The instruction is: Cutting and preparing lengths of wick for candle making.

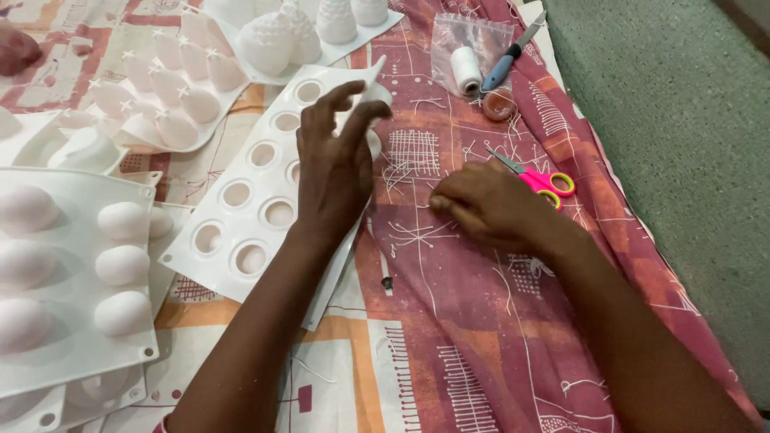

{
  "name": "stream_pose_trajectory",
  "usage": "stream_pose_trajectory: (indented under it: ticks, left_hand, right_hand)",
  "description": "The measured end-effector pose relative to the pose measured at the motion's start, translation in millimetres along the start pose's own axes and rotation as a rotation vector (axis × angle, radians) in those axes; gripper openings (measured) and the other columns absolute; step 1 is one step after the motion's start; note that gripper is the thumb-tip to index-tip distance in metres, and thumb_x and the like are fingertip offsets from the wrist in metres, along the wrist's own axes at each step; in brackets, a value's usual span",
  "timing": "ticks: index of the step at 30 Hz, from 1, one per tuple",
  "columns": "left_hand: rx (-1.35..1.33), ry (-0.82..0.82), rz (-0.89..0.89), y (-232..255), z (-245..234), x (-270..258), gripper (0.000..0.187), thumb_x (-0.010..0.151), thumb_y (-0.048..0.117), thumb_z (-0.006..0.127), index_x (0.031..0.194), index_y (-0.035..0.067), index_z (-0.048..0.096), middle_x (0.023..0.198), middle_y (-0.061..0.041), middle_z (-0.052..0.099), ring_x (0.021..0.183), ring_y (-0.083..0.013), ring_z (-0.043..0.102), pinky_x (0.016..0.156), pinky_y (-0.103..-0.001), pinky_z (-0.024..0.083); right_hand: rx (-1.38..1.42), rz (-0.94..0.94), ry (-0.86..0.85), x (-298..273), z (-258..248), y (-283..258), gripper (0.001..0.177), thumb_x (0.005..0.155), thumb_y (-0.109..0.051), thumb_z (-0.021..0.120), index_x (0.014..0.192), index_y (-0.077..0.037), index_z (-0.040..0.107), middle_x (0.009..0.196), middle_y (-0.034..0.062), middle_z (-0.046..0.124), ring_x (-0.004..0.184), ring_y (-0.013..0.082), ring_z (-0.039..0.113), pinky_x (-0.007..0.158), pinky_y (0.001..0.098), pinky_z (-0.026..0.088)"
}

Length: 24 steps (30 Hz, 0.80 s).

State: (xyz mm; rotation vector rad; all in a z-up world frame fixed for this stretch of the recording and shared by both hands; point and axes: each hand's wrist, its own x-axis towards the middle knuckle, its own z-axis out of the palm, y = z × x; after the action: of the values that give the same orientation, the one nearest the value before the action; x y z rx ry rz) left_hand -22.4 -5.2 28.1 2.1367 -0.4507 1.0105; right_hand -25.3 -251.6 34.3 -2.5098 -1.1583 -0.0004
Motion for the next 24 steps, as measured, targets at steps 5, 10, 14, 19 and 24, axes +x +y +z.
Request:
stream_pose_trajectory:
  ticks: [5, 10, 14, 19, 24]
  left_hand:
    - [0.155, -0.144, 0.106, 0, 9, -5, 0.025, 0.089, 0.004, 0.07, 0.109, 0.019, 0.071, 0.136, -0.007, 0.064, 0.118, -0.0297, 0.059, 0.099, -0.045, 0.046]
    - [-0.035, -0.278, 0.08, 6, 1, 6, 0.02, 0.097, 0.019, 0.071, 0.116, 0.017, 0.074, 0.128, -0.011, 0.068, 0.111, -0.0339, 0.058, 0.098, -0.045, 0.044]
    - [-0.174, -0.334, -0.102, -3, 3, 5, 0.028, 0.104, 0.017, 0.062, 0.131, 0.01, 0.063, 0.126, -0.008, 0.071, 0.117, -0.0314, 0.062, 0.102, -0.046, 0.044]
    - [-0.209, -0.203, -0.009, 0, 0, 1, 0.026, 0.1, 0.007, 0.065, 0.125, 0.006, 0.062, 0.12, -0.012, 0.069, 0.114, -0.0303, 0.068, 0.099, -0.043, 0.052]
    - [-0.621, -0.298, -0.276, 12, 1, 5, 0.03, 0.098, 0.01, 0.069, 0.127, 0.004, 0.063, 0.113, -0.009, 0.072, 0.099, -0.0166, 0.072, 0.082, -0.031, 0.06]
  right_hand:
    - [0.173, 0.288, 0.158, -4, -18, 1, 0.03, 0.105, -0.03, 0.052, 0.112, -0.009, 0.073, 0.097, 0.0059, 0.075, 0.087, 0.0195, 0.07, 0.079, 0.0378, 0.054]
    - [0.21, 0.325, 0.195, 0, -14, -3, 0.033, 0.103, -0.021, 0.049, 0.123, -0.013, 0.075, 0.078, 0.0117, 0.065, 0.071, 0.0232, 0.062, 0.068, 0.0405, 0.05]
    - [0.187, 0.209, 0.262, 2, -8, 4, 0.029, 0.104, -0.021, 0.05, 0.122, -0.01, 0.07, 0.087, 0.0057, 0.065, 0.072, 0.017, 0.062, 0.068, 0.0375, 0.051]
    - [0.674, 0.287, 0.298, 8, -3, -5, 0.038, 0.106, -0.015, 0.053, 0.144, -0.012, 0.051, 0.079, 0.0056, 0.063, 0.072, 0.0068, 0.061, 0.065, 0.0254, 0.051]
    - [0.959, 0.209, 0.307, 6, -3, 7, 0.031, 0.105, -0.018, 0.059, 0.134, -0.005, 0.055, 0.097, 0.0096, 0.078, 0.076, 0.0068, 0.065, 0.07, 0.0228, 0.054]
